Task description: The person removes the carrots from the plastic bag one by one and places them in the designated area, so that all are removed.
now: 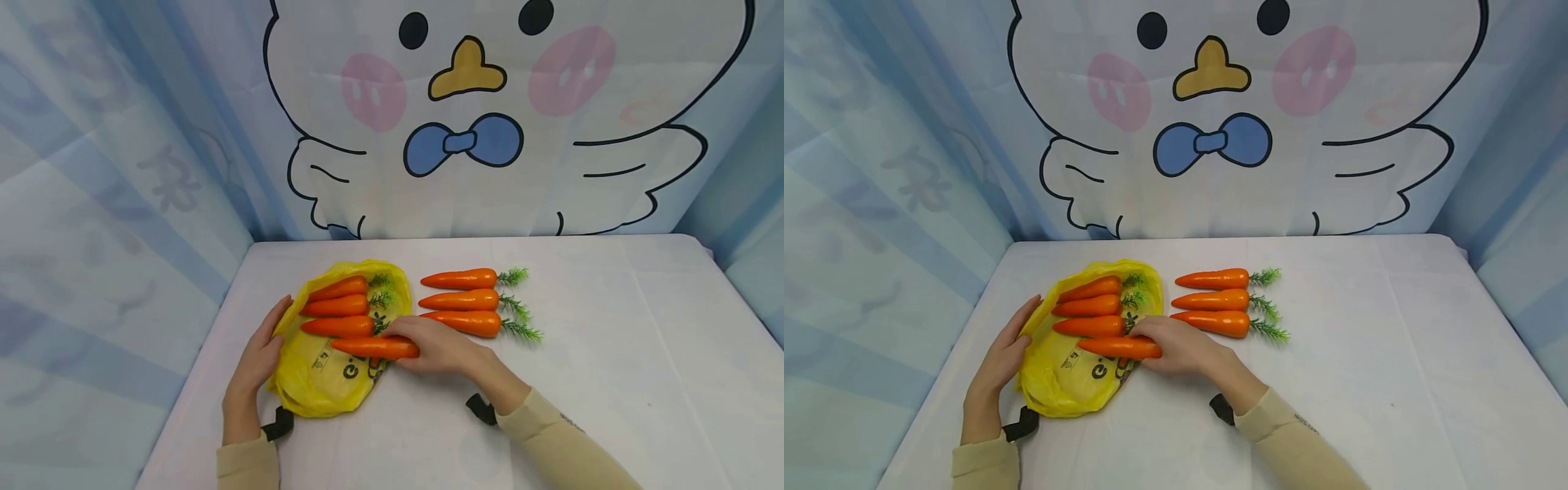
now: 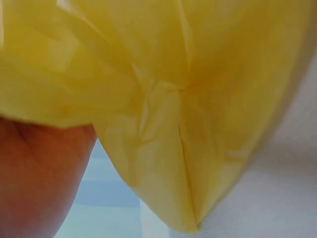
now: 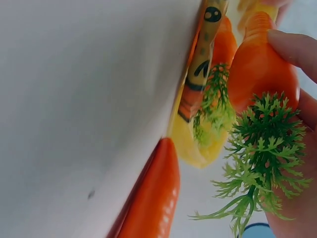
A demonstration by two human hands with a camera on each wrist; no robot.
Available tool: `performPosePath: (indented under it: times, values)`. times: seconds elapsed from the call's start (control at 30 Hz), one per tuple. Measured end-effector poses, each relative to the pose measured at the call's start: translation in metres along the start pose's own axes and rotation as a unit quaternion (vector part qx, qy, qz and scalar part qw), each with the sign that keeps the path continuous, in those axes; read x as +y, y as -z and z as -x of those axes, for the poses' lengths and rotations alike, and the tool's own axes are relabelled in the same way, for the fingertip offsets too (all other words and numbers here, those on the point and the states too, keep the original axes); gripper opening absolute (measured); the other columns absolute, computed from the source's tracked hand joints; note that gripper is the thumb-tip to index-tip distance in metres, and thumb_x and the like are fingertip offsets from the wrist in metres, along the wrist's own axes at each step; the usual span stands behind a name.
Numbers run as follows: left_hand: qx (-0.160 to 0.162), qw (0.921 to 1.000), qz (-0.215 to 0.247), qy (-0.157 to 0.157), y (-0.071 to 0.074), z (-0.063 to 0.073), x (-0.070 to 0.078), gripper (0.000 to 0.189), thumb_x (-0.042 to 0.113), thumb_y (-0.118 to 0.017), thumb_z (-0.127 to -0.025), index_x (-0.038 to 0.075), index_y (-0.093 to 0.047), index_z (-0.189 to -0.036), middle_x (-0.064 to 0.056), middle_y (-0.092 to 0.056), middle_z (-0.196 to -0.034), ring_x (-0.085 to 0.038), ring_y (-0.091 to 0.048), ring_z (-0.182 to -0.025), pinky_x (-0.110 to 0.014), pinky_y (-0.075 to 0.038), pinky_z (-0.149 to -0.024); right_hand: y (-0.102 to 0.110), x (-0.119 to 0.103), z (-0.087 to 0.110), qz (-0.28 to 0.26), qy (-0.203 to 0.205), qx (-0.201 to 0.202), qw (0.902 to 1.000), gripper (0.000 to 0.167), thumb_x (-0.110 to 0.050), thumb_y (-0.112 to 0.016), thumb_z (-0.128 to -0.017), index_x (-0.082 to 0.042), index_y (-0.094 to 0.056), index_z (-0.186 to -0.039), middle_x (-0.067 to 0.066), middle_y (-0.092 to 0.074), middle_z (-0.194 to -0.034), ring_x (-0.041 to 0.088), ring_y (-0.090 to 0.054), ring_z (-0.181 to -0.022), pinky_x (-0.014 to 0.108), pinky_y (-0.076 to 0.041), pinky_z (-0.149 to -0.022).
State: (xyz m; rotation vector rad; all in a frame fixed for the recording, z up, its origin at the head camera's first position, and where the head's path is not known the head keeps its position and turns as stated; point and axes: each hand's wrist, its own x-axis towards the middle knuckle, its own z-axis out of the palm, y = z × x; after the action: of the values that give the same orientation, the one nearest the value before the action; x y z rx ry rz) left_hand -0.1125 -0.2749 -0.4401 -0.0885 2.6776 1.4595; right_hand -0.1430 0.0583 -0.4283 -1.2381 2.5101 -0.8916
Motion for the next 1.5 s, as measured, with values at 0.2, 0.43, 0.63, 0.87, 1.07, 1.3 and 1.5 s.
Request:
performPosePath:
  times: [0.2, 0.43, 0.63, 0.87, 1.07, 1.3, 1.5]
  values:
    - [0.001, 1.0000, -0.003, -0.004, 0.000, -0.001, -0.001, 0.069, -0.002, -0.033, -0.097, 0.017, -0.023, -0.162, -0.008, -0.024, -0.165, -0.031, -0.016, -0.152, -0.056, -0.014, -0.120, 0.006, 0.004, 0.013, 0.006, -0.007, 0.013, 0.9999, 0.033, -0.019, -0.076, -0.090, -0.017, -0.067, -0.122, -0.008, -0.065, -0.113, 0.011, -0.057, -0.099, 0.034, -0.051, -0.092]
    - [0.003, 0.9999, -0.007, 0.008, 0.000, 0.000, -0.001, 0.069, -0.001, -0.032, -0.096, 0.018, -0.023, -0.162, -0.007, -0.024, -0.165, -0.031, -0.016, -0.152, -0.057, -0.014, -0.120, 0.011, 0.015, 0.032, 0.011, 0.002, 0.023, 0.9997, 0.037, -0.015, -0.077, -0.088, -0.016, -0.067, -0.124, -0.005, -0.065, -0.121, 0.016, -0.058, -0.111, 0.039, -0.049, -0.099]
    - [0.003, 0.9999, -0.007, 0.010, 0.000, 0.000, -0.001, 0.070, -0.001, -0.032, -0.096, 0.018, -0.023, -0.162, -0.008, -0.024, -0.165, -0.031, -0.016, -0.152, -0.057, -0.014, -0.120, 0.014, 0.026, 0.049, 0.018, 0.014, 0.038, 0.9990, 0.035, -0.013, -0.076, -0.087, -0.014, -0.067, -0.121, -0.004, -0.064, -0.119, 0.015, -0.058, -0.108, 0.038, -0.051, -0.095]
    - [-0.001, 0.9999, -0.001, 0.015, 0.001, 0.001, 0.001, 0.070, -0.002, -0.033, -0.097, 0.018, -0.023, -0.163, -0.007, -0.024, -0.165, -0.030, -0.015, -0.152, -0.056, -0.013, -0.120, 0.019, 0.036, 0.067, 0.023, -0.012, 0.041, 0.9988, 0.038, -0.014, -0.076, -0.088, -0.014, -0.065, -0.124, -0.003, -0.064, -0.123, 0.017, -0.059, -0.110, 0.042, -0.051, -0.096]
    - [0.002, 0.9999, -0.002, 0.012, 0.001, 0.003, 0.002, 0.069, -0.001, -0.033, -0.096, 0.018, -0.024, -0.162, -0.007, -0.026, -0.165, -0.030, -0.017, -0.152, -0.056, -0.014, -0.120, 0.024, 0.042, 0.076, 0.025, -0.037, 0.049, 0.9978, 0.036, -0.013, -0.076, -0.088, -0.018, -0.067, -0.123, -0.006, -0.065, -0.124, 0.017, -0.059, -0.109, 0.042, -0.052, -0.094]
    - [-0.001, 1.0000, 0.000, 0.004, 0.003, 0.002, 0.001, 0.069, -0.003, -0.032, -0.097, 0.017, -0.023, -0.162, -0.009, -0.026, -0.165, -0.031, -0.016, -0.152, -0.056, -0.013, -0.120, 0.028, 0.043, 0.083, 0.030, -0.073, 0.040, 0.9961, 0.038, -0.013, -0.075, -0.088, -0.020, -0.065, -0.123, -0.010, -0.063, -0.124, 0.018, -0.056, -0.113, 0.044, -0.052, -0.094]
    - [-0.001, 1.0000, 0.002, 0.001, 0.003, 0.001, 0.000, 0.069, -0.003, -0.032, -0.097, 0.017, -0.023, -0.162, -0.009, -0.026, -0.165, -0.031, -0.016, -0.152, -0.055, -0.013, -0.120, 0.029, 0.047, 0.090, 0.068, -0.067, 0.037, 0.9948, 0.040, -0.014, -0.076, -0.088, -0.009, -0.065, -0.127, 0.002, -0.064, -0.126, 0.024, -0.058, -0.114, 0.046, -0.051, -0.097]
